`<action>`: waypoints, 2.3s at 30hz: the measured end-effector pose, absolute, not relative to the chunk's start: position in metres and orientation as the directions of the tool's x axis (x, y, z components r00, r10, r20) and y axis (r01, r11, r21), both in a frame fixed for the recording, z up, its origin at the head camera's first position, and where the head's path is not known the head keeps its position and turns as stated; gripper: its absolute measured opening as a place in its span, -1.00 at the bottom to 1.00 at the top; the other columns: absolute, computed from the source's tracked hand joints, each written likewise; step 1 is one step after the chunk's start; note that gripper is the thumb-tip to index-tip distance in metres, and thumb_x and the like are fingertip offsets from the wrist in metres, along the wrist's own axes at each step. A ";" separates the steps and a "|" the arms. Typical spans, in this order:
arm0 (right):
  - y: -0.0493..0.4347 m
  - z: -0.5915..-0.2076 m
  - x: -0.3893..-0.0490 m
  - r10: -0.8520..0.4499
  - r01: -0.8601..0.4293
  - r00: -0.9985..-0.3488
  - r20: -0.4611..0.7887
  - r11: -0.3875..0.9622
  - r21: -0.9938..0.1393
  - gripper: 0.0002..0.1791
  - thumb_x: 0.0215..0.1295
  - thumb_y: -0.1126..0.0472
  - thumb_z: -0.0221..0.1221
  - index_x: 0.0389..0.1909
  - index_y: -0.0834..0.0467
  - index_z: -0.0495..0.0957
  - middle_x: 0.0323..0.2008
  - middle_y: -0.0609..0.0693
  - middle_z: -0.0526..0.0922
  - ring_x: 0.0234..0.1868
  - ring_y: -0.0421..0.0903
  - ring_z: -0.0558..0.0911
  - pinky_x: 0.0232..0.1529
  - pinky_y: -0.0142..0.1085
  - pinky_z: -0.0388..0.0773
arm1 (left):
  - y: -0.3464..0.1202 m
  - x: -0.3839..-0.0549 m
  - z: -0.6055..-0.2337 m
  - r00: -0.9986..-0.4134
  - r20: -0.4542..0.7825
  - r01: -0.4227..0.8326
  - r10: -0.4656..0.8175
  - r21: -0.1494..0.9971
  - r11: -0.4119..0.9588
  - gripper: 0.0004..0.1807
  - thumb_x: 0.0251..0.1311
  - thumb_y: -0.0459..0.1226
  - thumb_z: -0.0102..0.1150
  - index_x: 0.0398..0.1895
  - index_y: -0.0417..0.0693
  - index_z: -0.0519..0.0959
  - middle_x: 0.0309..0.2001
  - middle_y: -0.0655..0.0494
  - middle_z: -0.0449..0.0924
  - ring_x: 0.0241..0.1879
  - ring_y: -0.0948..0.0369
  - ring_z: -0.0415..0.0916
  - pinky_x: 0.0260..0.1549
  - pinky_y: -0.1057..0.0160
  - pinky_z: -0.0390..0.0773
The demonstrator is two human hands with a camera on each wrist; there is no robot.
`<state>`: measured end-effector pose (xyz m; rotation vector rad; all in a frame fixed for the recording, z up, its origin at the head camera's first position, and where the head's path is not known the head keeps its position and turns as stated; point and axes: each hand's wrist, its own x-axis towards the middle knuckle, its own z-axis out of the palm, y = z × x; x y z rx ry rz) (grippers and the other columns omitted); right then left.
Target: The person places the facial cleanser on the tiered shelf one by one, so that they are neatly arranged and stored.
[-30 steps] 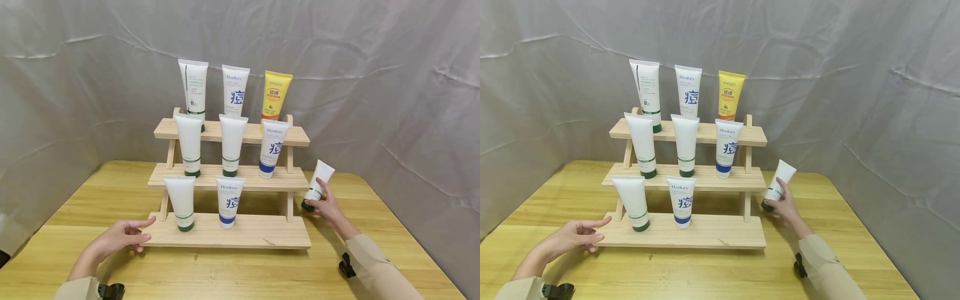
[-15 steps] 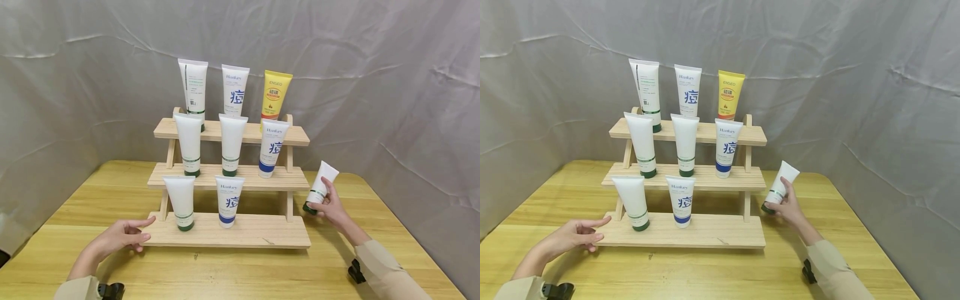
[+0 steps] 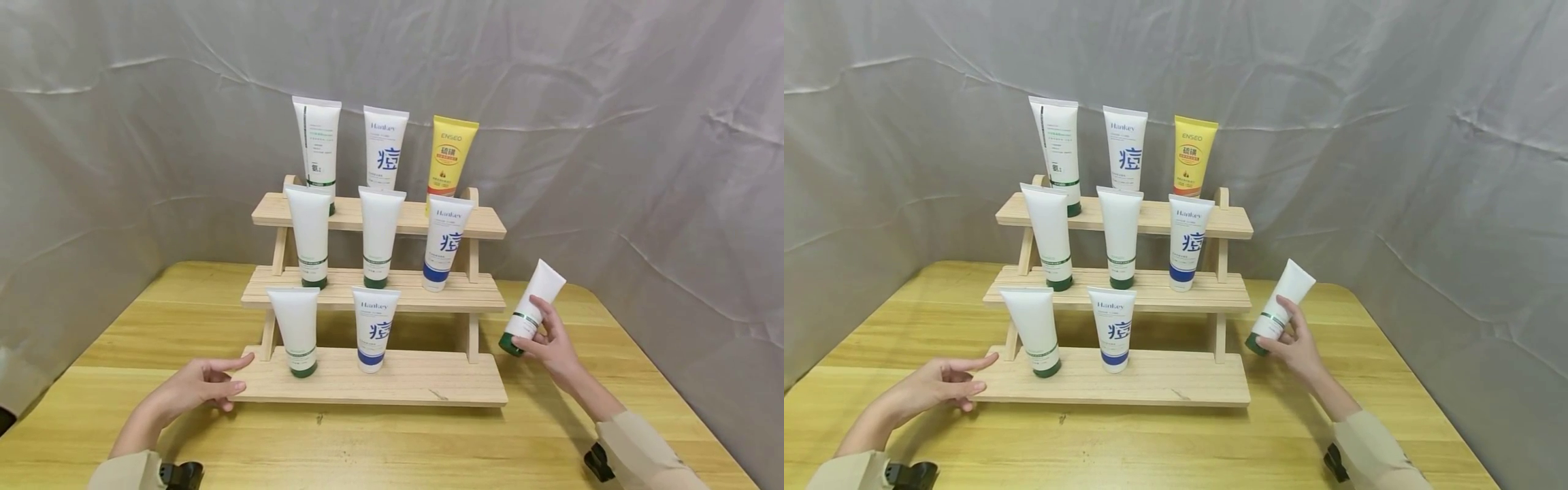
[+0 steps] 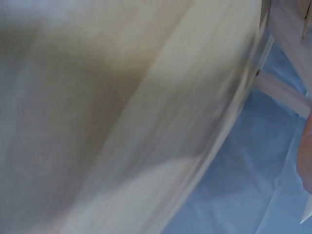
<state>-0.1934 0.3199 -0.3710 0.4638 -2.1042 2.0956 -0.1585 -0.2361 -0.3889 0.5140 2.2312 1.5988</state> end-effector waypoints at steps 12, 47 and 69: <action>0.312 -0.362 -0.168 -0.154 -0.440 -0.887 0.435 -0.001 -0.898 -0.36 0.14 0.63 -0.09 0.21 0.07 0.21 -0.08 -0.04 0.36 -0.27 -0.22 0.54 -0.45 -0.38 0.52 | -0.236 -0.158 -0.389 -0.874 -0.044 0.120 0.485 0.945 0.303 -0.40 0.19 -0.30 0.07 0.19 -0.46 0.10 -0.54 -0.06 0.46 -0.57 0.19 0.47 -0.50 0.26 0.50; 0.227 -0.352 -0.165 -0.215 -0.660 -0.751 0.625 0.297 -0.690 -0.46 -0.20 0.68 0.23 -0.08 0.41 0.39 -0.10 0.27 0.28 -0.20 -0.23 0.49 -0.48 -0.26 0.56 | -0.235 -0.157 -0.387 -0.872 -0.067 0.086 0.486 0.954 0.286 -0.39 0.19 -0.29 0.07 0.19 -0.45 0.08 -0.51 -0.09 0.47 -0.56 0.17 0.49 -0.47 0.24 0.51; 0.203 -0.361 -0.172 -0.315 -0.695 -0.713 0.627 0.439 -0.570 -0.47 -0.18 0.56 0.30 -0.08 0.24 0.48 -0.06 0.29 0.30 -0.14 0.22 0.45 -0.49 -0.41 0.54 | -0.235 -0.157 -0.387 -0.875 -0.092 0.062 0.474 0.952 0.300 -0.38 0.19 -0.28 0.08 0.20 -0.42 0.08 -0.52 -0.05 0.48 -0.55 0.16 0.50 -0.47 0.24 0.50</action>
